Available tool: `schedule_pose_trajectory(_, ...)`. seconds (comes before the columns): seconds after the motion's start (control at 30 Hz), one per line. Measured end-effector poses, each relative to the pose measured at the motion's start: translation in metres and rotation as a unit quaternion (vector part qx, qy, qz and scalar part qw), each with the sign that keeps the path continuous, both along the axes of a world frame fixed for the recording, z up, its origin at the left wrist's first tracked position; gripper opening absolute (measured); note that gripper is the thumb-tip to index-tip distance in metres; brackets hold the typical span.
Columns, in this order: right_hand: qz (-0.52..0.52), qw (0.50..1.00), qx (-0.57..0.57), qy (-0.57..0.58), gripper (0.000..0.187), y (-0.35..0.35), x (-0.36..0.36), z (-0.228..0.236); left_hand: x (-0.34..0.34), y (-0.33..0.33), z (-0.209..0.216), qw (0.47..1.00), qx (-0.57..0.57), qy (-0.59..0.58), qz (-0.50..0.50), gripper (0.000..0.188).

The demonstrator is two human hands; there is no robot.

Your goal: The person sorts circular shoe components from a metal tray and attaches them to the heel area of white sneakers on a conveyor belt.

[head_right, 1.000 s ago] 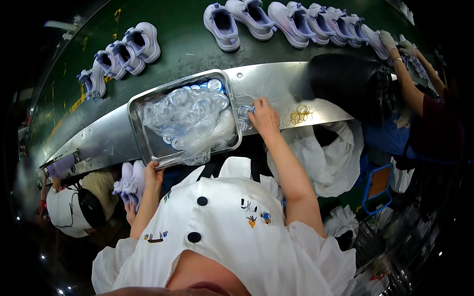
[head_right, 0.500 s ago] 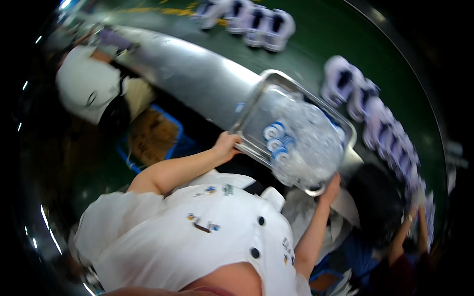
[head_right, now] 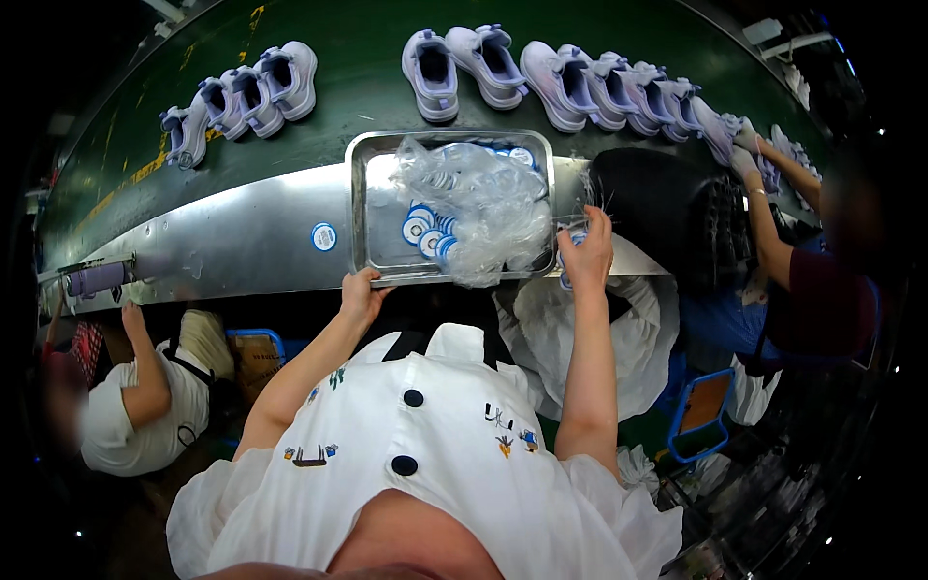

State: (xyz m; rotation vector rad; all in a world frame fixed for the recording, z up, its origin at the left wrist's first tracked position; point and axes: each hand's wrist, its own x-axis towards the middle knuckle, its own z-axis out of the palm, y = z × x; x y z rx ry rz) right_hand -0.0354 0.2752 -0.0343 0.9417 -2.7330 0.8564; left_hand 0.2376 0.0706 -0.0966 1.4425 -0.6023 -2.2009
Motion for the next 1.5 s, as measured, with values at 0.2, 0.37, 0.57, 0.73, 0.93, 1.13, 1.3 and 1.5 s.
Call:
schedule_pose_trajectory(0.2, 0.054, 0.994, -0.074, 0.052, 0.037, -0.017, -0.001, 0.039, -0.013, 0.003, 0.004, 0.983, -0.091, -0.026, -0.154, 0.023)
schedule_pose_trajectory(0.37, 0.124, 0.989, -0.083, 0.02, 0.033, -0.049, -0.011, 0.057, -0.019, -0.005, 0.005, 0.95, -0.119, -0.077, -0.278, 0.038)
schedule_pose_trajectory(0.57, 0.169, 0.962, 0.206, 0.065, 0.047, -0.069, -0.048, -0.006, -0.008, -0.024, 0.036, 0.897, -0.023, -0.162, -0.411, 0.038)
schedule_pose_trajectory(0.73, 0.211, 0.949, 0.225, -0.068, 0.053, -0.078, -0.042, 0.035, 0.049, -0.034, 0.062, 0.882, -0.224, -0.074, -0.408, 0.024)
schedule_pose_trajectory(0.93, 0.213, 0.957, 0.187, 0.055, 0.044, -0.08, -0.012, 0.085, 0.037, -0.023, 0.117, 0.894, -0.354, 0.068, -0.267, 0.026)
schedule_pose_trajectory(1.13, 0.267, 0.789, -0.186, -0.522, 0.029, -0.132, 0.095, 0.087, 0.005, -0.011, 0.136, 0.896, -0.299, 0.194, -0.263, 0.022)
schedule_pose_trajectory(1.3, 0.265, 0.634, -0.274, -0.673, 0.027, -0.177, 0.121, 0.071, 0.015, -0.03, 0.127, 0.898, -0.265, 0.212, -0.279, 0.023)
schedule_pose_trajectory(1.5, 0.164, 0.656, -0.29, -0.677, 0.024, -0.204, 0.104, 0.057, 0.035, -0.137, 0.091, 0.862, -0.458, -0.065, -0.208, 0.035)
